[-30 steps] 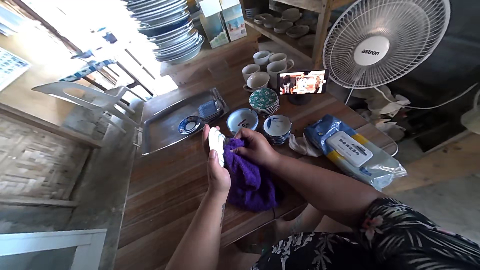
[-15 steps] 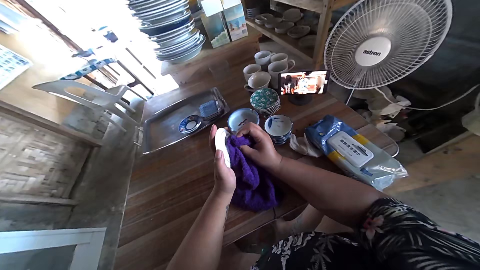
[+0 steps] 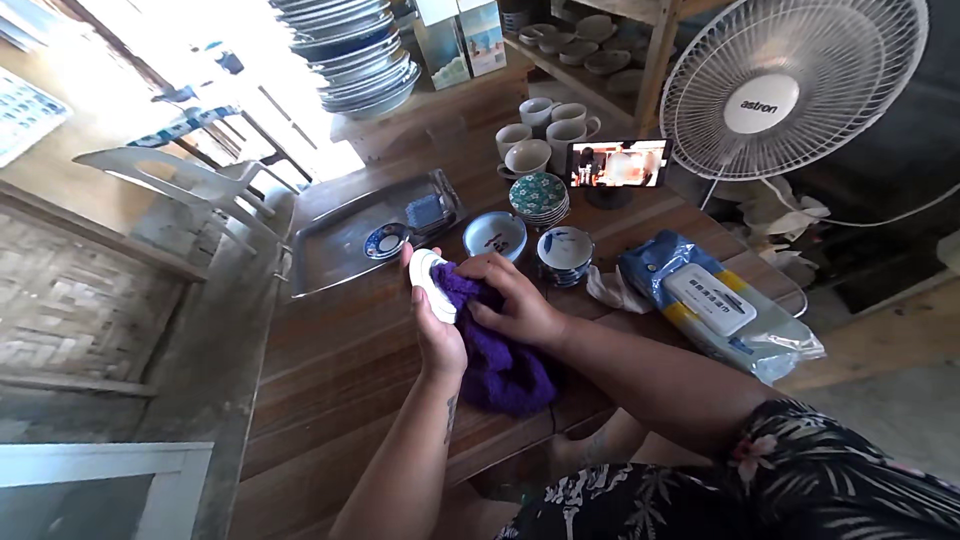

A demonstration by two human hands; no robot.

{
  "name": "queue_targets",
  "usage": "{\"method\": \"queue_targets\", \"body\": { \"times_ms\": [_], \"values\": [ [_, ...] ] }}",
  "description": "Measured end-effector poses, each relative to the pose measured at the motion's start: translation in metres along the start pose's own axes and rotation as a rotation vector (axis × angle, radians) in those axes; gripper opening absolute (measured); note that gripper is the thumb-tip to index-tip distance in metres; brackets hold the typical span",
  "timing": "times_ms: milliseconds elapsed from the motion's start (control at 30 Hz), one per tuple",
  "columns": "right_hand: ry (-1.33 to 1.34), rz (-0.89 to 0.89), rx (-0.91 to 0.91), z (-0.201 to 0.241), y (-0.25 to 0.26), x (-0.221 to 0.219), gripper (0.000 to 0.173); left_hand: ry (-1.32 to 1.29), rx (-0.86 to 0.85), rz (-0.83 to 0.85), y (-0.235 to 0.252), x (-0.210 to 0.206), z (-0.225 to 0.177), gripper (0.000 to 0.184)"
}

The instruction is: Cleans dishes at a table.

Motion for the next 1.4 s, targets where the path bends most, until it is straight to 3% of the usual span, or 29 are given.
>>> {"method": "queue_targets", "body": {
  "times_ms": [200,333,467,667,933,1133,1300,1400],
  "values": [
    [-0.065,0.031,0.049,0.006,0.001,-0.002,0.039,0.016,-0.012,-0.008,0.006,0.008,0.001,0.071],
    [-0.257,0.103,0.049,0.006,0.001,-0.008,0.036,0.027,-0.008,-0.085,0.013,0.018,0.000,0.068],
    [-0.354,0.059,-0.016,-0.003,0.002,-0.001,0.033,0.068,0.003,-0.012,0.007,0.009,0.006,0.074],
    [-0.261,-0.035,-0.145,-0.016,0.007,0.015,0.030,0.167,-0.179,0.139,-0.002,-0.008,-0.006,0.081],
    [-0.089,-0.020,-0.046,-0.005,0.005,0.008,0.036,0.124,-0.143,0.075,0.001,-0.002,-0.007,0.082],
    [-0.212,-0.026,-0.033,-0.007,0.007,0.013,0.026,0.065,-0.070,0.077,0.000,-0.004,-0.003,0.079],
    [-0.338,-0.122,-0.089,-0.009,0.007,0.023,0.024,0.079,-0.056,0.130,-0.005,-0.013,-0.001,0.082],
    [-0.083,-0.185,-0.225,-0.019,0.006,0.030,0.021,0.102,-0.102,0.162,-0.007,-0.017,-0.008,0.083]
  ]
}}
Point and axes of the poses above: each hand's wrist, its own y-axis towards the middle knuckle, its own x-axis out of the back of the hand, z = x × y, the point moved 10 cm from there along y, towards the middle knuckle, and after that the axes turned 9 degrees about -z, right-handed, at the moved point
